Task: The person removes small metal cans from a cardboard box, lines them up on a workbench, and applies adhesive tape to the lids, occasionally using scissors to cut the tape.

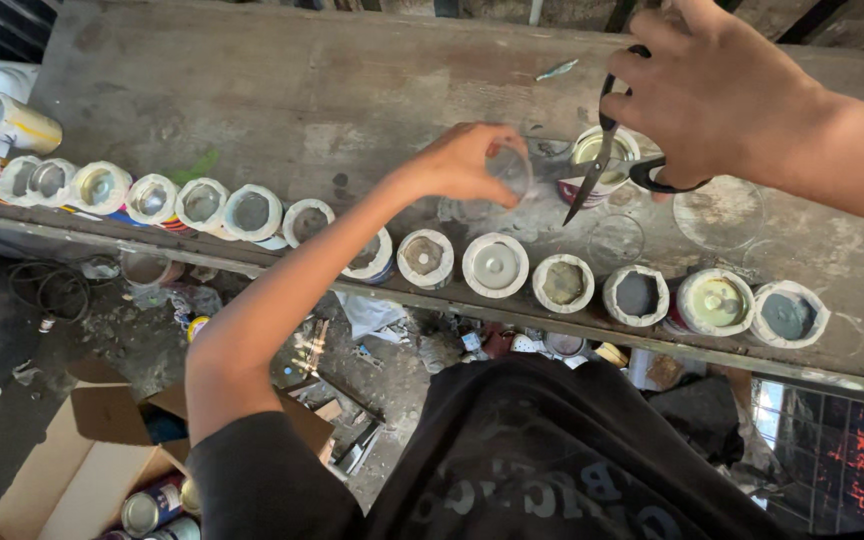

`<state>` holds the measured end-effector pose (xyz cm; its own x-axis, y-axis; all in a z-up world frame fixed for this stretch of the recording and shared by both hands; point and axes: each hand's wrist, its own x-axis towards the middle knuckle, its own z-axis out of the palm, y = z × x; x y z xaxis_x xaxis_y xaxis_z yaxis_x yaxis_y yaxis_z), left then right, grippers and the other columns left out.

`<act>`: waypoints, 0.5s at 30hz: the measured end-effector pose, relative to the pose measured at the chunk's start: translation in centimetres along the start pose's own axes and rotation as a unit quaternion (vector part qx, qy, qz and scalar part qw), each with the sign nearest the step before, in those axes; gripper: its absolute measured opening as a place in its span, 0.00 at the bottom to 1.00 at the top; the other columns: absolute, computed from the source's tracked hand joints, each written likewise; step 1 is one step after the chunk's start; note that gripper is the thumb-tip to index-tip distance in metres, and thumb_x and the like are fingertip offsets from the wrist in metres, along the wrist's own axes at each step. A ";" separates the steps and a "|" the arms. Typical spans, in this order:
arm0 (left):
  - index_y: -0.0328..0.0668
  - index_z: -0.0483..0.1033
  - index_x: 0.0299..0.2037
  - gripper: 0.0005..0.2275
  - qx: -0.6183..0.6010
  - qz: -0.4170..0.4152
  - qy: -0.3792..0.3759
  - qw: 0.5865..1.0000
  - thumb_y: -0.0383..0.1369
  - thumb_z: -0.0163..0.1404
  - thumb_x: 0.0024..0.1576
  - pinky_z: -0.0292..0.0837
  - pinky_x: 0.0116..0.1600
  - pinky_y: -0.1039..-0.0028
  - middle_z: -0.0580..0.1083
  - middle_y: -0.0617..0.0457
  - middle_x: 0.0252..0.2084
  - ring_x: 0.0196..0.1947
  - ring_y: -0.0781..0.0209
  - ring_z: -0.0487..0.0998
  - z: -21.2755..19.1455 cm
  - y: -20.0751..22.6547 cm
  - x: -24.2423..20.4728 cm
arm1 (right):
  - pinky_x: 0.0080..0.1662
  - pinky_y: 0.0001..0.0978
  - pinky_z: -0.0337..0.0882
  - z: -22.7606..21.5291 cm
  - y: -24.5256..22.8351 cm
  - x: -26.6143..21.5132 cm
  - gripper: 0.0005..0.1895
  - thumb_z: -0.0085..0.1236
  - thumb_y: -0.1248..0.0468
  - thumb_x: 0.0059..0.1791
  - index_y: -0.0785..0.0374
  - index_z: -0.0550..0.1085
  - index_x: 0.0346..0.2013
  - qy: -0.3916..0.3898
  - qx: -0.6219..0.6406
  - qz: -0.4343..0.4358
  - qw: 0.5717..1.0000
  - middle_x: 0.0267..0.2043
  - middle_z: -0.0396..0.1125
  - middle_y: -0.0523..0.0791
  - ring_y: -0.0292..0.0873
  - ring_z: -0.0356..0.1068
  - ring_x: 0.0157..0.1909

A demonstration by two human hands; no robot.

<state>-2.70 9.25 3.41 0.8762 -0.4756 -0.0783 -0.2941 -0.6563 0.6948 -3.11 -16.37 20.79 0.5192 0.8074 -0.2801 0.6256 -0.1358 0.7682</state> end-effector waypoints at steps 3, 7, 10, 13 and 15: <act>0.44 0.62 0.65 0.42 -0.016 0.059 0.033 0.998 0.43 0.71 0.39 0.71 0.60 0.60 0.69 0.35 0.59 0.60 0.40 0.72 0.4 -0.9 1.0 | 0.65 0.40 0.58 0.1 0.0 0.1 0.43 0.59 0.22 0.29 0.39 0.78 0.49 -0.004 -0.008 0.005 1.000 0.51 0.68 0.31 0.38 0.63 0.63; 0.48 0.40 0.73 0.61 0.002 0.025 0.089 0.996 0.48 0.77 0.34 0.63 0.62 0.49 0.55 0.26 0.63 0.61 0.25 0.64 1.7 0.5 1.4 | 0.65 0.40 0.58 0.0 -0.1 0.3 0.42 0.58 0.21 0.29 0.39 0.78 0.48 -0.015 -0.012 0.006 1.000 0.51 0.68 0.31 0.38 0.64 0.62; 0.50 0.37 0.73 0.66 0.062 0.031 0.187 0.980 0.55 0.76 0.31 0.65 0.60 0.47 0.57 0.30 0.59 0.57 0.28 0.67 3.5 2.5 0.5 | 0.64 0.40 0.58 -0.1 -0.1 0.4 0.42 0.60 0.22 0.29 0.39 0.78 0.48 -0.032 0.005 0.002 0.999 0.51 0.69 0.31 0.38 0.63 0.63; 0.48 0.38 0.73 0.65 0.116 0.041 0.241 0.963 0.57 0.75 0.32 0.66 0.59 0.45 0.59 0.34 0.55 0.55 0.30 0.69 4.3 3.5 1.1 | 0.65 0.41 0.58 0.0 -0.3 0.6 0.41 0.61 0.23 0.30 0.39 0.78 0.48 -0.034 0.007 -0.001 0.999 0.51 0.68 0.31 0.38 0.63 0.63; 0.47 0.38 0.73 0.64 0.131 0.036 0.239 0.962 0.56 0.74 0.33 0.65 0.58 0.45 0.59 0.33 0.55 0.55 0.29 0.68 4.4 3.3 1.4 | 0.65 0.41 0.58 0.2 -0.4 0.8 0.41 0.61 0.23 0.29 0.39 0.78 0.48 -0.013 0.005 0.003 1.000 0.51 0.68 0.31 0.38 0.63 0.63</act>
<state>-4.10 3.81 2.41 0.9067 -0.2439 0.3441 -0.3926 -0.7863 0.4771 -2.87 -15.77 20.13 0.5372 0.7916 -0.2912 0.6291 -0.1460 0.7635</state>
